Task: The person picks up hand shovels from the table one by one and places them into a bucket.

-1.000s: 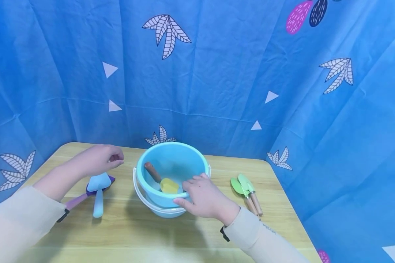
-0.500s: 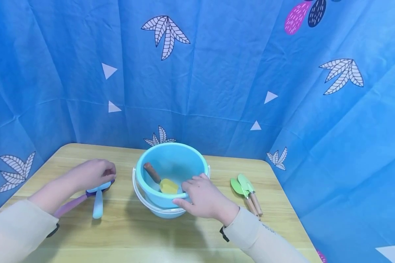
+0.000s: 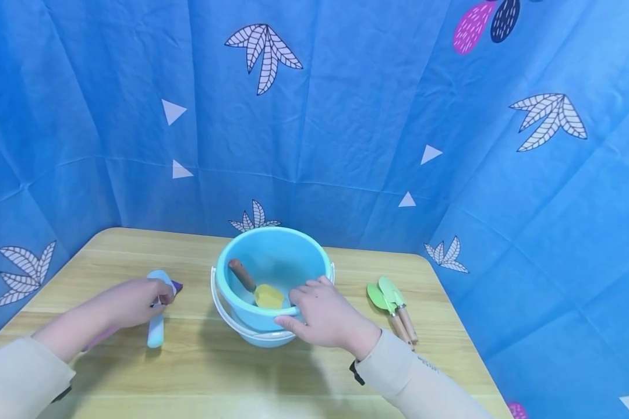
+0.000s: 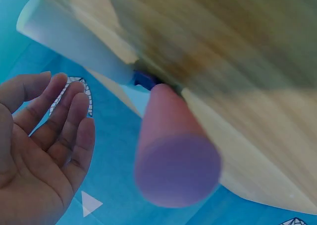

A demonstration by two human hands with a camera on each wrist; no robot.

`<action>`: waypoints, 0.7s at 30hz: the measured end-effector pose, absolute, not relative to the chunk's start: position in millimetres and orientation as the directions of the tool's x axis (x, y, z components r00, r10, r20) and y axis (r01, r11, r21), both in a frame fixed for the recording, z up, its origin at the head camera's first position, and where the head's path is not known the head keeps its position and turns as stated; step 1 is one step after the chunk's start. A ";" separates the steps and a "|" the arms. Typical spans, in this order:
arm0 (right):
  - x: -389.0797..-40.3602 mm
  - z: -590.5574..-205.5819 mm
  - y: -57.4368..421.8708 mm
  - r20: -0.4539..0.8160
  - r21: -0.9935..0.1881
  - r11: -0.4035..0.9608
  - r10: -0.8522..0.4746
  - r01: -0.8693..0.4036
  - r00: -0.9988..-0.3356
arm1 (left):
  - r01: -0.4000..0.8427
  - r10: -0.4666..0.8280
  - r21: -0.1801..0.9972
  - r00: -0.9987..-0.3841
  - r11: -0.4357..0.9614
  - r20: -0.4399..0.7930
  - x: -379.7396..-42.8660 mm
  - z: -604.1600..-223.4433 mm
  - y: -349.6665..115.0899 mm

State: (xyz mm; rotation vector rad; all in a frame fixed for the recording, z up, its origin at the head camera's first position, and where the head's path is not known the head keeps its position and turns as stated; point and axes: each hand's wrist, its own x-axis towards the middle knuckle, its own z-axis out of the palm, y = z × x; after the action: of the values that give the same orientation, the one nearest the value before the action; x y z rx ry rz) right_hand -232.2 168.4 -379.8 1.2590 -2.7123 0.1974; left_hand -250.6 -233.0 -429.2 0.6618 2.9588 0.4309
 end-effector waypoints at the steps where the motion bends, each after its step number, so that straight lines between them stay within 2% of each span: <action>1: -232.1 -379.9 168.3 0.186 -0.058 0.641 -0.746 -0.766 -0.639 | 0.409 0.431 0.291 -0.902 0.865 -0.015 -249.5 -430.8 -234.1; 13: -231.7 -382.5 168.0 0.193 -0.052 0.641 -0.745 -0.765 -0.638 | 0.428 0.455 0.322 -0.891 0.844 -0.009 -238.3 -444.7 -238.8; 21: -231.3 -381.3 167.6 0.187 -0.052 0.643 -0.746 -0.764 -0.640 | 0.455 0.480 0.292 -0.877 0.841 -0.015 -233.2 -449.9 -241.3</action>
State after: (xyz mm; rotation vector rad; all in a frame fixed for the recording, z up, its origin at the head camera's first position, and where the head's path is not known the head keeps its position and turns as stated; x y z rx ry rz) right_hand -231.3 167.6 -381.3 1.2542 -2.7110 0.1899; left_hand -233.2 -241.3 -449.9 0.7451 2.9301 0.4318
